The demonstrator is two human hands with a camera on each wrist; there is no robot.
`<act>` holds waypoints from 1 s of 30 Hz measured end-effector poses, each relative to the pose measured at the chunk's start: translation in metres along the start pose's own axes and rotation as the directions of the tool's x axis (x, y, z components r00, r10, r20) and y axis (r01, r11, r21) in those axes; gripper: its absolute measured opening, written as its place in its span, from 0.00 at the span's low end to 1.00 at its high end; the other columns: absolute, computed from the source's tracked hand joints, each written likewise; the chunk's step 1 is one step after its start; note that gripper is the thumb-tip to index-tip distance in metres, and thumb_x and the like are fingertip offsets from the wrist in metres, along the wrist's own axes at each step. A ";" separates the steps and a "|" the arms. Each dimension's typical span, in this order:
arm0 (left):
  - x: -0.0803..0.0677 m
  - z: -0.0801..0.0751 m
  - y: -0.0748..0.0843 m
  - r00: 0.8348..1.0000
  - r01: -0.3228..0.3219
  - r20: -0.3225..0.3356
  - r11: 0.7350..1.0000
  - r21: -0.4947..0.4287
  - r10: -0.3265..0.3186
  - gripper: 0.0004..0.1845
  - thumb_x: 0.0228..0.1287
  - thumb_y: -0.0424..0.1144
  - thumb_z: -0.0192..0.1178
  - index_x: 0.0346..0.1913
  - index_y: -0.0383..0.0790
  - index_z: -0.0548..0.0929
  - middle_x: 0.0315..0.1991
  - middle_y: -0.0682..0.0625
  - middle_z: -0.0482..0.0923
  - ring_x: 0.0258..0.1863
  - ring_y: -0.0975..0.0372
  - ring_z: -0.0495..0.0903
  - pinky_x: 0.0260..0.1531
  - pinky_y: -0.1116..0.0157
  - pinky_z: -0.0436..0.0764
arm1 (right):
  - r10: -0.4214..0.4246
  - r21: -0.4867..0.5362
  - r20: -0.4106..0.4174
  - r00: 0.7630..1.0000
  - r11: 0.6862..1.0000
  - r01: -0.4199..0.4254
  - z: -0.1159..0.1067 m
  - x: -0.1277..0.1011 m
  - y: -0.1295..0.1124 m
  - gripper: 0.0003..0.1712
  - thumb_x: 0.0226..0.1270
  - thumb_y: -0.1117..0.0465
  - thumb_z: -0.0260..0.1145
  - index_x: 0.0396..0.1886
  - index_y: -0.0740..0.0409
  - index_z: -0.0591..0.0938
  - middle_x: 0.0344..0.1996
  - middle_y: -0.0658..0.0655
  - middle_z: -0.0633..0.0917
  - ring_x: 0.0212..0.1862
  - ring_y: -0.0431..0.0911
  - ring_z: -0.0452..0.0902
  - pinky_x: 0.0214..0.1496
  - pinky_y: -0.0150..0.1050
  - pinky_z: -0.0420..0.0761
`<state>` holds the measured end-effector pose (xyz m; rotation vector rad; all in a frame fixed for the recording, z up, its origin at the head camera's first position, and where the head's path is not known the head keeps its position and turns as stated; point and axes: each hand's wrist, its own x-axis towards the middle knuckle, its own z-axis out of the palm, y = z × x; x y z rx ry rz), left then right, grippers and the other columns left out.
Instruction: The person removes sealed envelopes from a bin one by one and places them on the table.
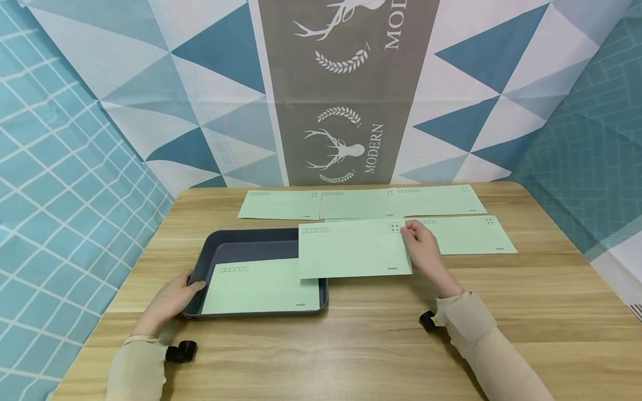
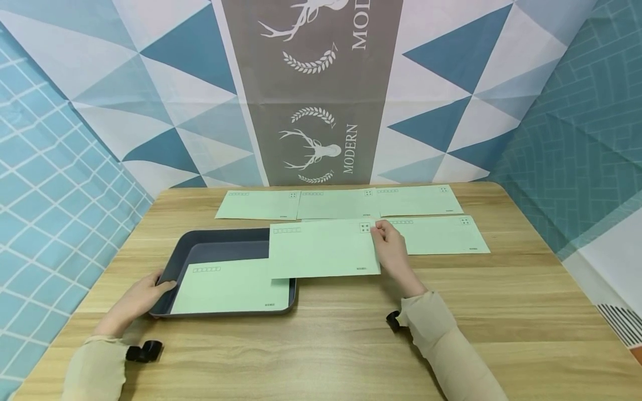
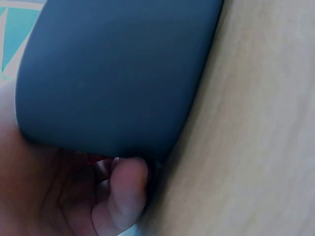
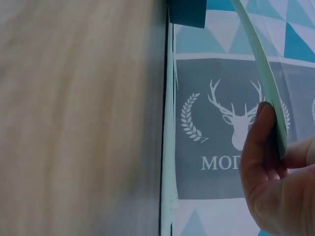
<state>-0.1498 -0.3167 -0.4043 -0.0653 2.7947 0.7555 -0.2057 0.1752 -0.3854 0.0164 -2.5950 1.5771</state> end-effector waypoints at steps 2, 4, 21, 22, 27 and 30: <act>0.000 0.000 0.000 1.000 0.003 0.000 1.000 0.001 -0.003 0.33 0.69 0.50 0.40 0.61 0.21 0.59 0.57 0.23 0.63 0.54 0.33 0.64 0.49 0.43 0.68 | 0.016 -0.002 -0.009 1.000 1.000 -0.016 -0.002 0.000 0.001 0.14 0.72 0.60 0.46 0.44 0.67 0.72 0.19 0.51 0.66 0.17 0.37 0.57 0.18 0.29 0.61; 0.000 0.000 -0.001 1.000 0.006 0.003 1.000 -0.002 -0.006 0.33 0.69 0.50 0.40 0.61 0.21 0.59 0.57 0.23 0.63 0.54 0.33 0.64 0.50 0.43 0.68 | 0.024 -0.008 -0.009 1.000 1.000 -0.024 -0.005 0.000 0.002 0.15 0.72 0.60 0.45 0.45 0.67 0.72 0.21 0.52 0.70 0.19 0.37 0.61 0.20 0.29 0.65; 0.002 0.002 -0.001 1.000 0.006 -0.003 1.000 -0.015 -0.006 0.32 0.69 0.50 0.40 0.61 0.21 0.59 0.56 0.23 0.64 0.53 0.35 0.66 0.49 0.44 0.69 | 0.108 -0.129 0.014 0.994 0.986 -0.106 -0.047 -0.008 0.014 0.19 0.74 0.58 0.40 0.49 0.70 0.68 0.29 0.55 0.68 0.32 0.44 0.63 0.31 0.31 0.65; 0.002 0.002 -0.001 1.000 0.005 -0.002 1.000 -0.013 -0.005 0.32 0.69 0.50 0.40 0.61 0.21 0.59 0.56 0.23 0.63 0.54 0.35 0.66 0.49 0.44 0.68 | 0.112 -0.147 0.018 0.994 0.983 -0.108 -0.049 -0.008 0.016 0.20 0.74 0.57 0.40 0.49 0.70 0.68 0.30 0.55 0.68 0.33 0.44 0.63 0.32 0.31 0.65; 0.002 0.002 -0.001 1.000 0.000 -0.004 1.000 -0.008 0.000 0.32 0.69 0.50 0.40 0.61 0.22 0.59 0.57 0.23 0.63 0.54 0.34 0.65 0.50 0.43 0.68 | 0.141 -0.158 0.009 0.990 0.978 -0.138 -0.056 -0.009 0.018 0.20 0.74 0.57 0.39 0.50 0.71 0.67 0.33 0.58 0.68 0.36 0.46 0.62 0.35 0.32 0.64; 0.001 0.002 -0.001 1.000 0.001 -0.002 1.000 -0.012 -0.001 0.32 0.69 0.50 0.40 0.61 0.22 0.60 0.56 0.24 0.64 0.54 0.34 0.66 0.49 0.44 0.68 | 0.168 -0.157 0.046 0.985 0.975 -0.159 -0.057 -0.010 0.018 0.21 0.74 0.58 0.38 0.51 0.72 0.66 0.36 0.60 0.68 0.38 0.48 0.62 0.37 0.35 0.63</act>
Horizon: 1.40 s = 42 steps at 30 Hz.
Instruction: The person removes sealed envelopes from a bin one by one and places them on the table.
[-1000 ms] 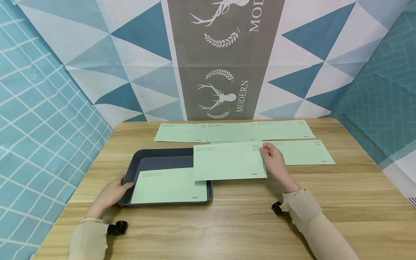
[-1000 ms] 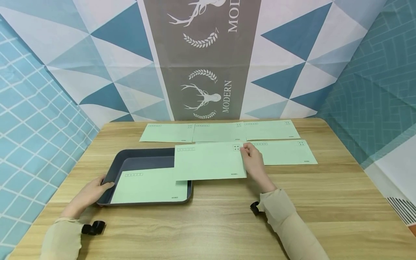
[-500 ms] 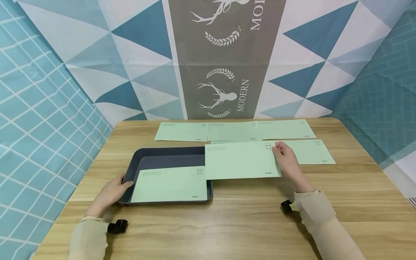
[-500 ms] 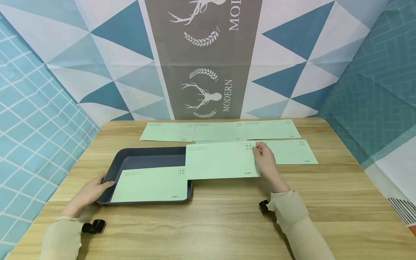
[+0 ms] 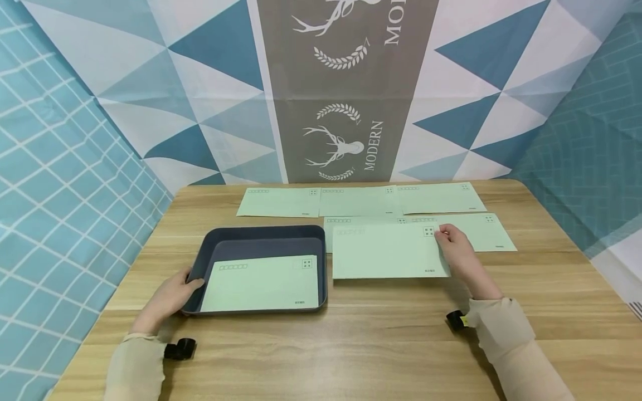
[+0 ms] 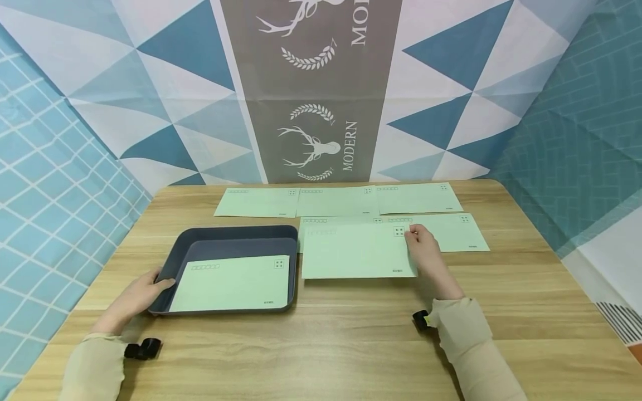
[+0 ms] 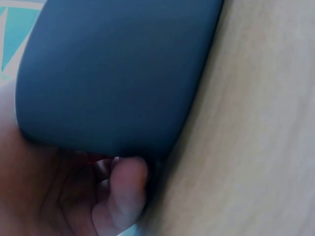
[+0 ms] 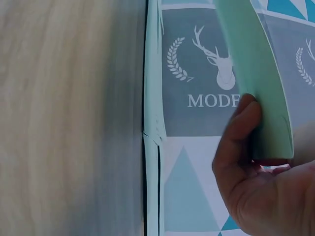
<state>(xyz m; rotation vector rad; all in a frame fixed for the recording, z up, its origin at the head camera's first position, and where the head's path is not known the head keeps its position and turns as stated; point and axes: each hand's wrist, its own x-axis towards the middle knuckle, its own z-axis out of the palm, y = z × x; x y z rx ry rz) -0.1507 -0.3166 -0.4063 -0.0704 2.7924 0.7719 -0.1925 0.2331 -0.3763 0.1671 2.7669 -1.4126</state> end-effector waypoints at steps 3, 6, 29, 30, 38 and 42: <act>0.000 0.000 0.000 1.000 0.001 0.003 1.000 -0.001 -0.001 0.32 0.69 0.50 0.41 0.61 0.22 0.60 0.56 0.24 0.64 0.54 0.35 0.66 0.49 0.44 0.68 | 0.007 -0.023 0.066 0.998 1.000 -0.006 0.003 0.000 0.001 0.20 0.74 0.58 0.38 0.51 0.72 0.65 0.39 0.62 0.69 0.41 0.51 0.63 0.40 0.37 0.63; 0.001 0.000 0.000 1.000 0.000 0.003 1.000 -0.001 0.000 0.32 0.69 0.51 0.40 0.61 0.22 0.60 0.56 0.24 0.64 0.53 0.35 0.66 0.49 0.44 0.68 | 0.004 -0.034 0.104 0.995 0.999 -0.001 0.006 0.001 0.002 0.19 0.74 0.60 0.40 0.50 0.73 0.66 0.40 0.64 0.71 0.41 0.52 0.65 0.40 0.37 0.64; 0.000 -0.001 0.000 1.000 -0.011 -0.003 1.000 0.004 0.011 0.31 0.69 0.50 0.41 0.60 0.22 0.61 0.55 0.24 0.65 0.52 0.35 0.67 0.48 0.44 0.69 | 0.095 -0.132 0.336 0.937 0.990 -0.053 0.014 -0.004 0.008 0.11 0.69 0.63 0.49 0.31 0.68 0.71 0.25 0.55 0.72 0.29 0.45 0.68 0.31 0.36 0.73; 0.000 -0.001 0.000 1.000 -0.010 -0.001 1.000 0.003 0.010 0.31 0.69 0.50 0.41 0.60 0.22 0.61 0.55 0.24 0.65 0.52 0.35 0.67 0.48 0.44 0.69 | 0.099 -0.136 0.336 0.937 0.989 -0.056 0.014 -0.004 0.009 0.11 0.69 0.63 0.49 0.33 0.69 0.71 0.26 0.56 0.72 0.30 0.45 0.68 0.31 0.35 0.73; -0.001 -0.001 0.001 1.000 0.001 0.003 1.000 0.004 -0.001 0.31 0.69 0.50 0.41 0.60 0.22 0.60 0.55 0.23 0.64 0.53 0.35 0.66 0.48 0.44 0.69 | 0.112 -0.147 0.318 0.942 0.987 -0.068 0.013 -0.004 0.013 0.14 0.67 0.63 0.53 0.42 0.73 0.68 0.33 0.62 0.73 0.32 0.46 0.70 0.31 0.36 0.74; -0.001 -0.002 0.001 1.000 0.001 0.004 1.000 0.006 -0.001 0.32 0.69 0.50 0.40 0.60 0.22 0.60 0.55 0.23 0.64 0.53 0.34 0.66 0.49 0.43 0.68 | 0.124 -0.147 0.320 0.939 0.986 -0.080 0.013 -0.002 0.016 0.13 0.67 0.63 0.53 0.41 0.71 0.67 0.29 0.59 0.72 0.28 0.45 0.69 0.29 0.35 0.72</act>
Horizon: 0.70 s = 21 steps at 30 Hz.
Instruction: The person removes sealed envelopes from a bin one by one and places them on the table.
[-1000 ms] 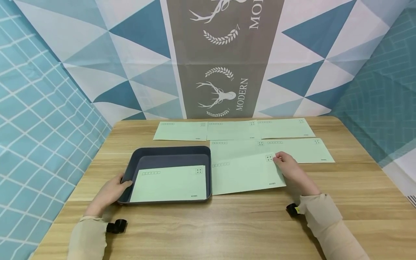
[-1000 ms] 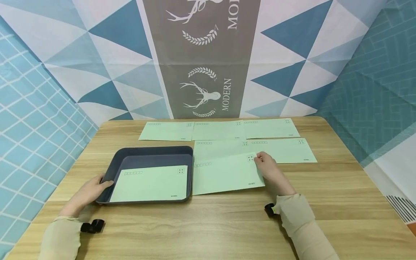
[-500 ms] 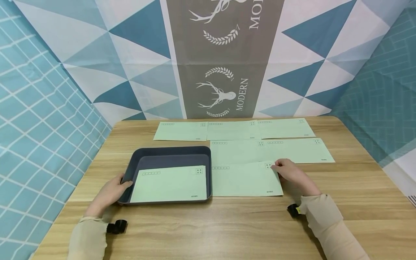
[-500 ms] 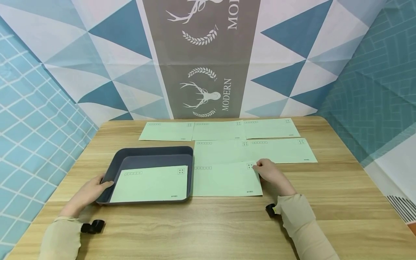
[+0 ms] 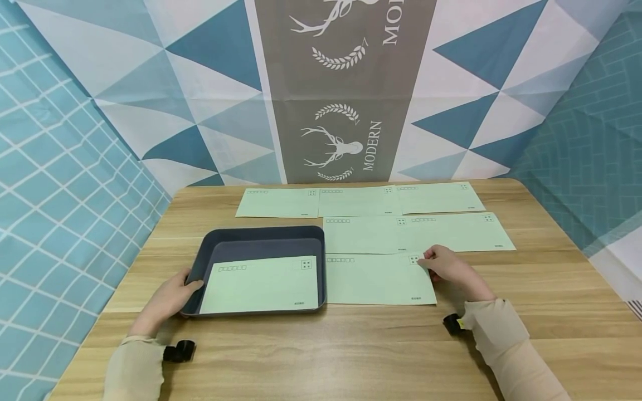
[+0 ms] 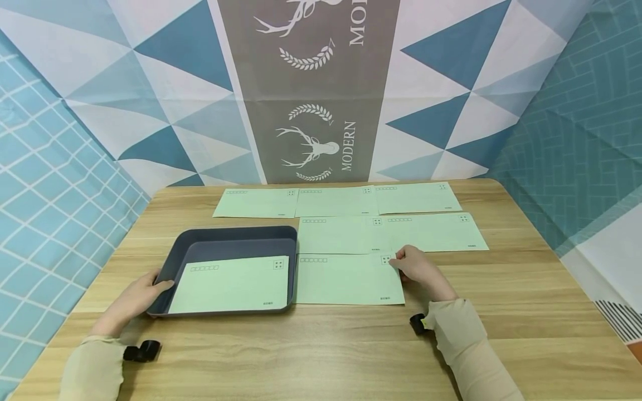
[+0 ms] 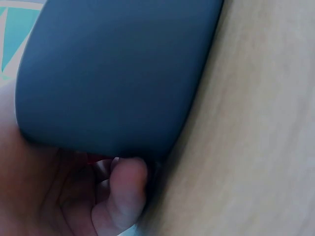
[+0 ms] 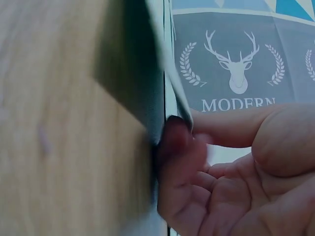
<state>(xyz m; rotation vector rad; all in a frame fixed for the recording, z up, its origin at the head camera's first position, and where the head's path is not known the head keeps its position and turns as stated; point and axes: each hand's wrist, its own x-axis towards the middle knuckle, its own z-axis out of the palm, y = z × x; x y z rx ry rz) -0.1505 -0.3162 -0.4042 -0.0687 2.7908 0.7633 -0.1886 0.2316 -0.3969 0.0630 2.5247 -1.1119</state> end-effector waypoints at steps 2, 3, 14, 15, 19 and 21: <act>0.000 0.000 0.000 1.000 -0.003 -0.001 1.000 0.002 0.003 0.32 0.69 0.50 0.40 0.60 0.21 0.60 0.55 0.23 0.64 0.53 0.34 0.65 0.49 0.43 0.68 | 0.000 0.000 0.006 1.000 1.000 0.000 0.000 0.002 0.002 0.12 0.67 0.63 0.52 0.41 0.71 0.67 0.26 0.58 0.72 0.27 0.44 0.68 0.29 0.35 0.71; 0.000 0.000 0.000 1.000 -0.005 -0.004 1.000 0.002 0.005 0.32 0.69 0.50 0.41 0.60 0.21 0.60 0.55 0.23 0.64 0.53 0.34 0.66 0.49 0.43 0.68 | -0.002 0.001 0.010 1.000 1.000 0.002 0.000 0.002 0.003 0.12 0.67 0.63 0.52 0.40 0.71 0.67 0.25 0.57 0.72 0.26 0.44 0.68 0.28 0.35 0.71; -0.001 0.000 0.001 1.000 -0.003 -0.004 1.000 -0.006 0.003 0.31 0.69 0.49 0.41 0.60 0.22 0.61 0.55 0.24 0.65 0.53 0.35 0.66 0.48 0.43 0.68 | 0.014 0.057 0.022 1.000 0.998 -0.016 0.000 0.005 0.007 0.12 0.67 0.63 0.52 0.41 0.70 0.66 0.25 0.56 0.72 0.26 0.44 0.67 0.29 0.34 0.71; -0.001 0.000 0.001 1.000 -0.002 -0.004 1.000 -0.007 0.002 0.31 0.69 0.49 0.41 0.60 0.22 0.61 0.55 0.24 0.65 0.53 0.35 0.67 0.49 0.44 0.68 | 0.013 0.055 0.021 1.000 0.998 -0.014 0.000 0.005 0.007 0.12 0.67 0.62 0.52 0.41 0.70 0.66 0.25 0.56 0.72 0.26 0.44 0.67 0.29 0.34 0.71; -0.001 0.000 0.001 1.000 -0.006 -0.007 1.000 -0.010 0.005 0.31 0.69 0.49 0.41 0.60 0.22 0.61 0.55 0.24 0.65 0.53 0.35 0.67 0.49 0.44 0.68 | 0.014 0.058 0.016 1.000 0.998 -0.015 0.001 0.005 0.006 0.12 0.67 0.62 0.53 0.39 0.69 0.66 0.25 0.56 0.72 0.26 0.44 0.67 0.28 0.35 0.71; -0.001 0.000 0.001 1.000 -0.009 -0.009 1.000 -0.010 0.009 0.31 0.69 0.49 0.41 0.60 0.22 0.61 0.55 0.24 0.65 0.53 0.35 0.67 0.48 0.44 0.68 | 0.012 0.057 0.013 1.000 0.998 -0.013 0.001 0.005 0.006 0.12 0.67 0.62 0.54 0.38 0.68 0.66 0.24 0.56 0.72 0.25 0.43 0.67 0.27 0.35 0.70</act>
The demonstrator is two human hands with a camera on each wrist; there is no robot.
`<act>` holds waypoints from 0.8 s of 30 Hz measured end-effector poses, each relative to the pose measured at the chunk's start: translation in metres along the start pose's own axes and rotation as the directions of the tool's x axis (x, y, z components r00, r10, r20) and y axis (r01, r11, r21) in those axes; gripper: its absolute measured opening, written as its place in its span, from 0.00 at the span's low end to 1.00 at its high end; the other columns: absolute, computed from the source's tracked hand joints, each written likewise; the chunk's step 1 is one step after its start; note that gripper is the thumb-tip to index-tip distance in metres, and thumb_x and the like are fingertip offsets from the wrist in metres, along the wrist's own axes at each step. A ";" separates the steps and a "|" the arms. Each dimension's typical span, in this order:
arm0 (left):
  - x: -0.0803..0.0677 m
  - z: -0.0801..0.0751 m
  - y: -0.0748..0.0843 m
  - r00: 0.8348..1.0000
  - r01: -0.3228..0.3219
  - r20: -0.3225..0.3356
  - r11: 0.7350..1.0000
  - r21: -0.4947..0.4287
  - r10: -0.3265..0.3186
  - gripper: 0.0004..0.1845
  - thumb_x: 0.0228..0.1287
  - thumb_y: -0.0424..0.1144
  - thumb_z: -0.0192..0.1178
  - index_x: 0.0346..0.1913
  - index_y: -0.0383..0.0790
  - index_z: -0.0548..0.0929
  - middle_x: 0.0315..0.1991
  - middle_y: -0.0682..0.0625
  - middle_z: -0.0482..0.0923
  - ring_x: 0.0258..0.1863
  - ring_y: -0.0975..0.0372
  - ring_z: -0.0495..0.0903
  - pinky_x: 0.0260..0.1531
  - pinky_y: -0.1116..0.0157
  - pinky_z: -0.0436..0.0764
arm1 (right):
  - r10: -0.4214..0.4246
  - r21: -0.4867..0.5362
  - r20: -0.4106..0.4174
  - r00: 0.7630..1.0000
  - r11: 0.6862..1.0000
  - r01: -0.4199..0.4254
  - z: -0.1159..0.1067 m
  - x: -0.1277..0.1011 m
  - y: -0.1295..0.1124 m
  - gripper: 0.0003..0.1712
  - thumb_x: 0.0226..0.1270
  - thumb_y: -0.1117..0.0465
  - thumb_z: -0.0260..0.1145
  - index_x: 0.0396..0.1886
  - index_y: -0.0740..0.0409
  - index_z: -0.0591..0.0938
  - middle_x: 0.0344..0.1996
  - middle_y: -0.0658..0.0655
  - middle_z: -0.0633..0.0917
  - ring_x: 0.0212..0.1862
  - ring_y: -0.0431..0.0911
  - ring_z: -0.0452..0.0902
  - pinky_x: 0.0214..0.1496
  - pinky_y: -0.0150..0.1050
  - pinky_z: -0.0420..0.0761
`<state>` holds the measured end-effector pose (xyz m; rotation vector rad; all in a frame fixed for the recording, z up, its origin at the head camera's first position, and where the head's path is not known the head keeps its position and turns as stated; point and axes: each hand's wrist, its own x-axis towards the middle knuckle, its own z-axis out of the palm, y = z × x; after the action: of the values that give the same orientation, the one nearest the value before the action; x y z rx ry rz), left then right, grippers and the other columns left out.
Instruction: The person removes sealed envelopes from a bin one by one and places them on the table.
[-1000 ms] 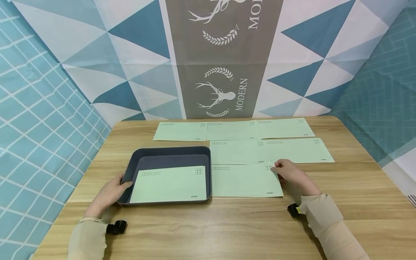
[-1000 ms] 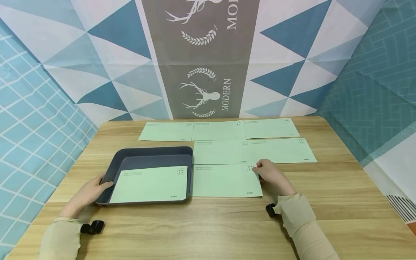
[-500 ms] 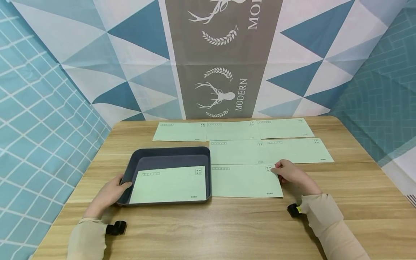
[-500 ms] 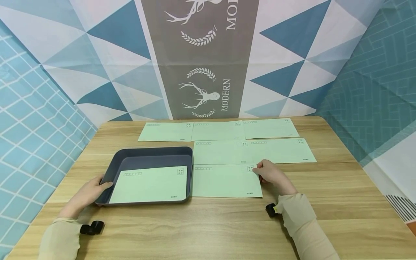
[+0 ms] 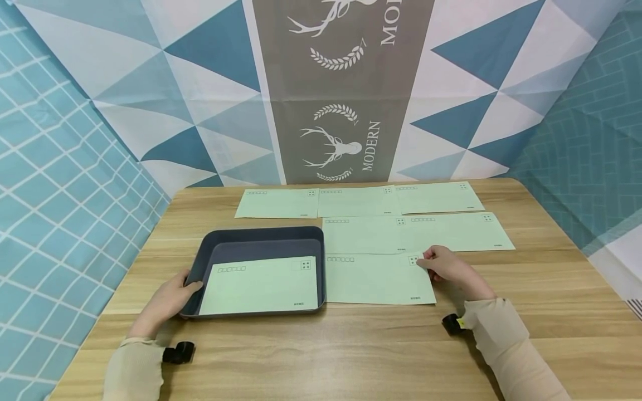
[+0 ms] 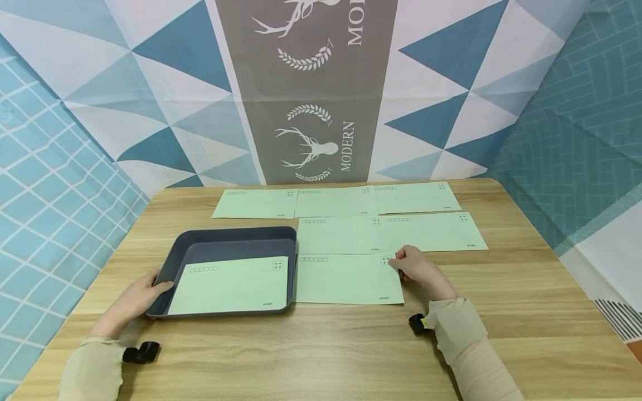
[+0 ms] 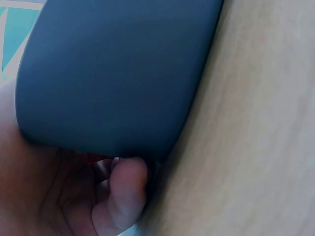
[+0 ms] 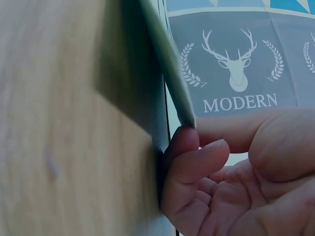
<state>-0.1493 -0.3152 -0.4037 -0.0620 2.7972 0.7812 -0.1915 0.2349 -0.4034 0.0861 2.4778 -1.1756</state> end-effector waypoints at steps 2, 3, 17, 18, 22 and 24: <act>0.000 0.000 0.000 1.000 -0.002 0.000 1.000 -0.002 0.002 0.31 0.69 0.49 0.41 0.60 0.22 0.61 0.55 0.24 0.65 0.53 0.35 0.67 0.49 0.44 0.68 | -0.004 -0.005 -0.004 1.000 1.000 0.004 0.000 0.000 0.000 0.10 0.67 0.62 0.53 0.37 0.68 0.66 0.23 0.55 0.72 0.24 0.43 0.66 0.26 0.35 0.70; 0.000 -0.001 0.000 1.000 -0.002 -0.001 1.000 -0.001 0.002 0.31 0.69 0.49 0.41 0.59 0.22 0.61 0.55 0.24 0.65 0.53 0.35 0.67 0.48 0.44 0.68 | -0.007 -0.009 -0.007 1.000 1.000 0.007 0.000 0.000 0.000 0.10 0.67 0.63 0.53 0.37 0.68 0.67 0.23 0.55 0.72 0.23 0.43 0.66 0.26 0.35 0.70; -0.001 0.000 0.001 1.000 0.015 0.013 1.000 0.012 -0.015 0.32 0.69 0.50 0.40 0.61 0.21 0.59 0.57 0.23 0.62 0.54 0.33 0.64 0.50 0.43 0.67 | 0.025 0.004 -0.036 0.999 1.000 -0.025 0.001 0.001 -0.001 0.11 0.67 0.64 0.53 0.41 0.71 0.69 0.26 0.58 0.73 0.26 0.44 0.69 0.27 0.34 0.73; -0.001 0.000 0.000 1.000 0.013 0.012 1.000 0.013 -0.013 0.32 0.69 0.50 0.40 0.61 0.21 0.59 0.57 0.23 0.62 0.54 0.33 0.64 0.50 0.43 0.67 | 0.027 0.007 -0.038 0.999 1.000 -0.027 0.001 0.000 -0.001 0.12 0.67 0.64 0.53 0.42 0.71 0.69 0.27 0.58 0.73 0.26 0.44 0.69 0.27 0.34 0.73; -0.001 0.000 0.001 1.000 0.001 0.003 1.000 0.016 -0.001 0.32 0.69 0.49 0.41 0.60 0.21 0.60 0.56 0.23 0.64 0.54 0.34 0.65 0.49 0.43 0.68 | 0.028 0.002 -0.049 0.998 1.000 -0.028 0.000 0.000 -0.002 0.14 0.66 0.63 0.55 0.44 0.72 0.69 0.28 0.58 0.75 0.27 0.44 0.70 0.28 0.34 0.74; -0.001 0.000 0.001 1.000 0.000 0.002 1.000 0.015 0.000 0.31 0.69 0.50 0.41 0.60 0.21 0.60 0.55 0.23 0.64 0.54 0.34 0.65 0.49 0.43 0.68 | 0.023 -0.008 -0.052 0.998 1.000 -0.023 0.000 0.001 -0.002 0.14 0.65 0.63 0.55 0.43 0.71 0.70 0.28 0.58 0.75 0.26 0.44 0.70 0.28 0.34 0.74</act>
<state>-0.1487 -0.3148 -0.4029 -0.0586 2.8014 0.7595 -0.1927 0.2339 -0.4023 0.1440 2.5198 -1.1673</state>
